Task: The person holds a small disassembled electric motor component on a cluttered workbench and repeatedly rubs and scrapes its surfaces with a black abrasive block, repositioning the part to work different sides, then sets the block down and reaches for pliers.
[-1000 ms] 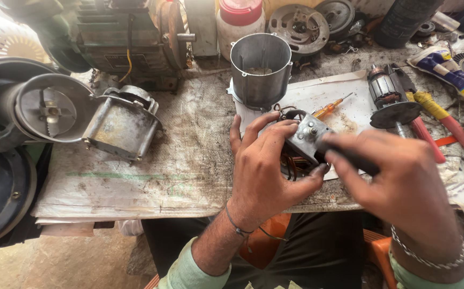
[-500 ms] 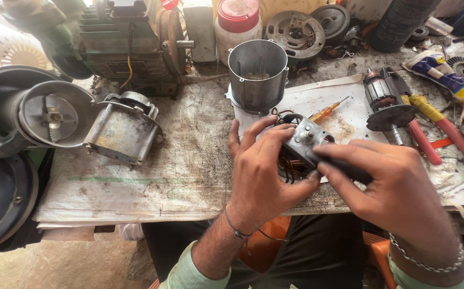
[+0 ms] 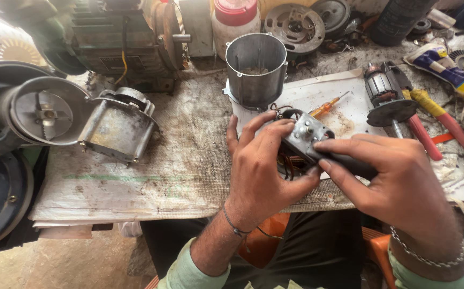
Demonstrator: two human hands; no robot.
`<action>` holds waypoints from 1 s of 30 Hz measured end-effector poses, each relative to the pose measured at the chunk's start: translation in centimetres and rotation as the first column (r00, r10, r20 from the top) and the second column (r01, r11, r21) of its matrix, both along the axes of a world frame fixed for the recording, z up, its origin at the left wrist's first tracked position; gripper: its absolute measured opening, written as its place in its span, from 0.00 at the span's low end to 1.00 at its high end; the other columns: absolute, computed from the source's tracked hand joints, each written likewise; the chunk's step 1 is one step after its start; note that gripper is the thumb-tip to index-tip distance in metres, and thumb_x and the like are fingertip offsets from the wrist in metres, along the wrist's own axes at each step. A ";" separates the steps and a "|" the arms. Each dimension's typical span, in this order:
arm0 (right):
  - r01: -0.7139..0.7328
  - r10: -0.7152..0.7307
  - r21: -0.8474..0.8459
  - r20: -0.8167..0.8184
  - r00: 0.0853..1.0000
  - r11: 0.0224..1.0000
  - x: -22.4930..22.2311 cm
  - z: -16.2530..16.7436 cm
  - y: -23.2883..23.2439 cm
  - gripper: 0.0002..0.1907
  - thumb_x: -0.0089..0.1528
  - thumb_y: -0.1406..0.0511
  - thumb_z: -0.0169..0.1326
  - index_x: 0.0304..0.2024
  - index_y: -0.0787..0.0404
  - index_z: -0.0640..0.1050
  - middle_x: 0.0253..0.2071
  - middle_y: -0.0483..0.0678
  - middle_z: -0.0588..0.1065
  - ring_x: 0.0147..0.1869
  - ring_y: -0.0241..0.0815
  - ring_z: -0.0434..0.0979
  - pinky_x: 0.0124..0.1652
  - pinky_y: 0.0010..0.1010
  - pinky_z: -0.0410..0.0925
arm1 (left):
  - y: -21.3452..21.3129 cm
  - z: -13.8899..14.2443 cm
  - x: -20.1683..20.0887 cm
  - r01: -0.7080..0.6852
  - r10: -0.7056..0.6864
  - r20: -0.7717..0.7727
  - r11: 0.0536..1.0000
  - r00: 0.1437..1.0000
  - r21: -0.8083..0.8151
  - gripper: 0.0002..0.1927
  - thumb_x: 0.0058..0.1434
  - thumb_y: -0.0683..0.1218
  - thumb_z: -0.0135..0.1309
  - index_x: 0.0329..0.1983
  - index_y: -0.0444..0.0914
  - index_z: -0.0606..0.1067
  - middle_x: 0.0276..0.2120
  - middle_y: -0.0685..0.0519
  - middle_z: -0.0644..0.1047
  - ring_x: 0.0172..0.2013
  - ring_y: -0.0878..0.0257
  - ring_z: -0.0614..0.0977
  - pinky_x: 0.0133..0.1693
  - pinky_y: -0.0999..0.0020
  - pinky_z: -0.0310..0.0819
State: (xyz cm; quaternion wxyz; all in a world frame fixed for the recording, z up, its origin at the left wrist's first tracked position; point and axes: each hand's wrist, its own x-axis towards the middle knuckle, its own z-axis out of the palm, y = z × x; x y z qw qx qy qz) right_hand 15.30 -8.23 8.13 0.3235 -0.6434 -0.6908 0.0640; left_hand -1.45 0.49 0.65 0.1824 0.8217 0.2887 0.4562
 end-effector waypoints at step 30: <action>-0.016 0.014 0.079 0.021 1.000 0.997 -0.3 -0.6 -0.4 0.15 0.55 0.68 0.63 0.46 0.61 0.83 0.37 0.53 0.82 0.37 0.43 0.84 0.37 0.29 0.73 | 0.0 0.1 -0.1 0.010 -0.010 0.002 1.000 1.000 -0.012 0.35 0.48 0.56 0.69 0.55 0.36 0.74 0.54 0.50 0.80 0.67 0.50 0.74 0.75 0.35 0.37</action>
